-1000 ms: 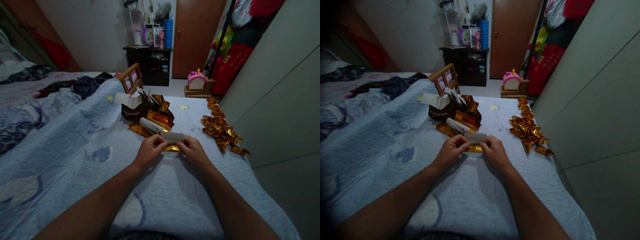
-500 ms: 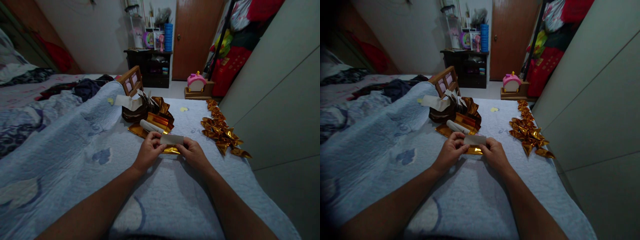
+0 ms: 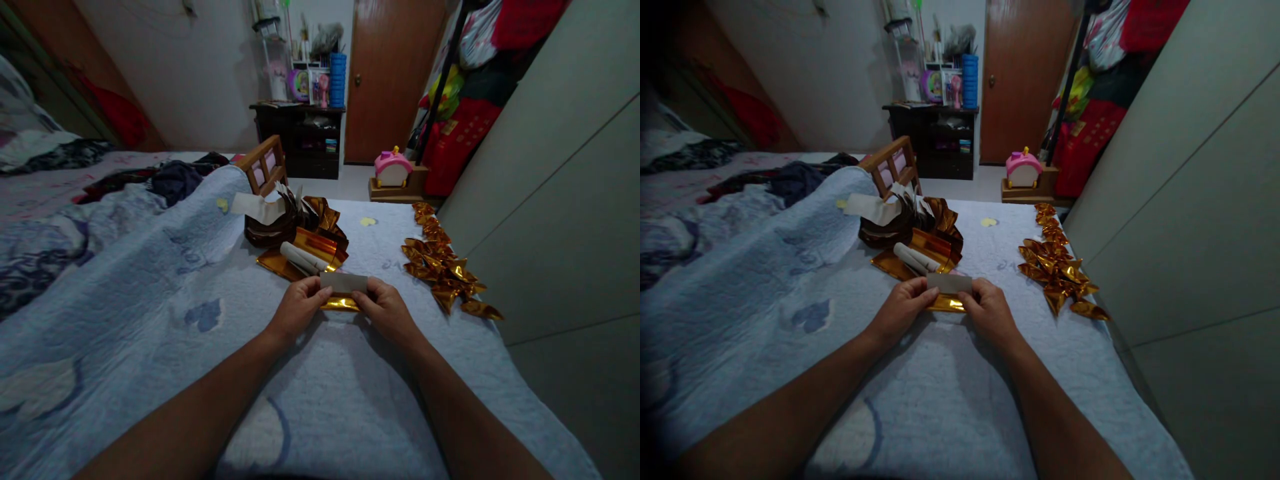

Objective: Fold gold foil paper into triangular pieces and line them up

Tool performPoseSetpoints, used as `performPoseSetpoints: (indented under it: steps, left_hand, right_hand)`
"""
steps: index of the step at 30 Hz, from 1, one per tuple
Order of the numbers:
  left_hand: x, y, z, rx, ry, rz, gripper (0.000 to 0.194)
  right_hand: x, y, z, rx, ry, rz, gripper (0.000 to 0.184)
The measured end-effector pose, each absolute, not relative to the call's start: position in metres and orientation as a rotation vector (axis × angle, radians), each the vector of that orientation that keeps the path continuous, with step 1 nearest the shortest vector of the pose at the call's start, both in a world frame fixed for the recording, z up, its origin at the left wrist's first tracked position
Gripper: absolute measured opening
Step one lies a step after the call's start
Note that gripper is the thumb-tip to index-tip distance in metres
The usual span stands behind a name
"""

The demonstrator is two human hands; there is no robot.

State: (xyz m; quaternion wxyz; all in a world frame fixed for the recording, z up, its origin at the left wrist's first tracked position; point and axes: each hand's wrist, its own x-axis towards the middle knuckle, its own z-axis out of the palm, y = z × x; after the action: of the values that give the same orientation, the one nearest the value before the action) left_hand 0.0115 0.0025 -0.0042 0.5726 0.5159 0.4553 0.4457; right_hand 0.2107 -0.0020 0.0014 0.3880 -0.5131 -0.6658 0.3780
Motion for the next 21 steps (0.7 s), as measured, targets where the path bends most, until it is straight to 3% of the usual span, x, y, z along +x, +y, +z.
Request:
performPoseSetpoints:
  steps: [21]
  left_hand:
    - [0.0096, 0.0038, -0.0065, 1.351, 1.146, 1.013, 0.025]
  right_hand:
    - [0.2082, -0.004, 0.0034, -1.335, -1.696, 1.007, 0.024]
